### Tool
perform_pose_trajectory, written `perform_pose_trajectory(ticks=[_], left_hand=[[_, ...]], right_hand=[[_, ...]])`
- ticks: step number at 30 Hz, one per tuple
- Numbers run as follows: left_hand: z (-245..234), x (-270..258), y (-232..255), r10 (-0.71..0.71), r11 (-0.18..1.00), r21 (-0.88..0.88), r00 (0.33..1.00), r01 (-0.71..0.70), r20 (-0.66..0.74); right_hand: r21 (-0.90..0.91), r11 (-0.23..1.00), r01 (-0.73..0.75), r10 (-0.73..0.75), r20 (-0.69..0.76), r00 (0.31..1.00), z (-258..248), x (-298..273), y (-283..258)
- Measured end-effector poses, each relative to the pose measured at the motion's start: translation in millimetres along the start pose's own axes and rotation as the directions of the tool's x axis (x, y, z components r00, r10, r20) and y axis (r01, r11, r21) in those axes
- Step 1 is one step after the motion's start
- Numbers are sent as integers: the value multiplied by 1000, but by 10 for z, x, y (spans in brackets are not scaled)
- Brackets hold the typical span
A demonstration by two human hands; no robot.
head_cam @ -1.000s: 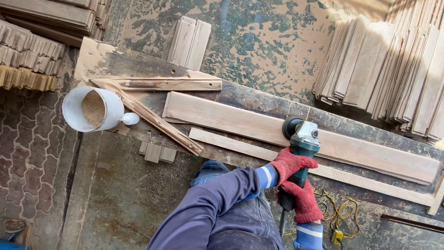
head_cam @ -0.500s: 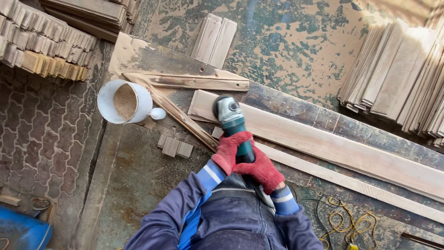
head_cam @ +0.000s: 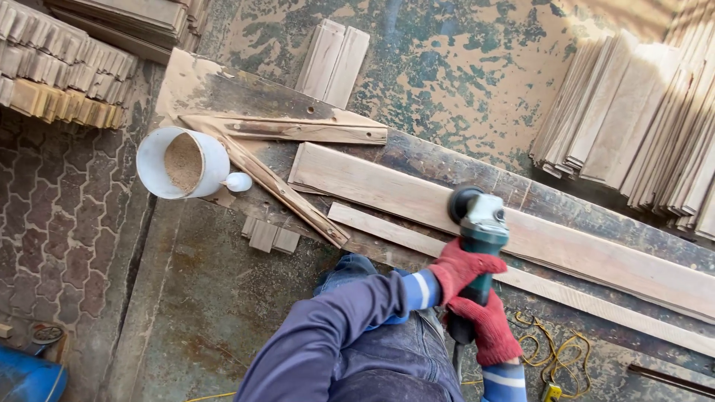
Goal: Sanding the surface of a wooden plank using an angle grinder equipped with a sanding disc.
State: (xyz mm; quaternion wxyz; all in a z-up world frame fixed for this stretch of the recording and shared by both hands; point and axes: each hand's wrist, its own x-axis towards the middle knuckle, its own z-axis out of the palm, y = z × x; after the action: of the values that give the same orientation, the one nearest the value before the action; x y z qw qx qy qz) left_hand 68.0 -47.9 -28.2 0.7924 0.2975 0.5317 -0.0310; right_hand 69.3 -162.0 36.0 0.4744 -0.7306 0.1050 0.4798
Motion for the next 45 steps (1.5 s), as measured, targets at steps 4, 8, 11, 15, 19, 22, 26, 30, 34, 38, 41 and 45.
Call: perform_pose_trajectory(ticks=[4,8,11,15,19,22,26,30,34,38,41,45], left_hand=[[221,83,-178,-64,994,99,993,54,98],[-82,-44,-13,-20,1000,9,999,19,42],[-426,-168,152,22,992,-128,1000,-23,-15],[-928,-346,405,58,947,-298,979,-116,-195],[-1333,-450,674,7,930,-339,928,-142,-371],[-1451,-295,655,9,948,-278,887,-154,-463],[-1180,-307,616,11,918,-358,914,-169,-405],[-595,-50,302,6,995,-94,934,-43,-358],[238,-52,-101,75,971,-219,993,-93,-91],[896,-242,-210,79,994,-92,983,-64,163],[1203,-216,-422,-32,995,-85,972,53,231],[1120,-407,-400,-17,991,-117,925,66,379]], right_hand=[[36,999,11,-7,-98,995,-174,-159,29],[-5,1000,-1,0,-62,998,155,-220,-198],[-62,998,2,-1,22,1000,357,-90,-180],[-246,968,47,7,213,977,795,-99,-468],[-496,853,162,43,375,926,1229,99,-602],[-507,840,193,48,423,905,1290,229,-581],[-519,835,184,48,402,914,1026,193,-590],[-414,906,90,41,298,954,446,40,-676],[-46,999,-23,29,143,989,-372,200,-226],[215,973,-79,35,199,979,-1329,264,198],[143,990,14,-45,219,975,-1990,445,430],[-225,930,290,-335,-201,920,-2569,850,123]])
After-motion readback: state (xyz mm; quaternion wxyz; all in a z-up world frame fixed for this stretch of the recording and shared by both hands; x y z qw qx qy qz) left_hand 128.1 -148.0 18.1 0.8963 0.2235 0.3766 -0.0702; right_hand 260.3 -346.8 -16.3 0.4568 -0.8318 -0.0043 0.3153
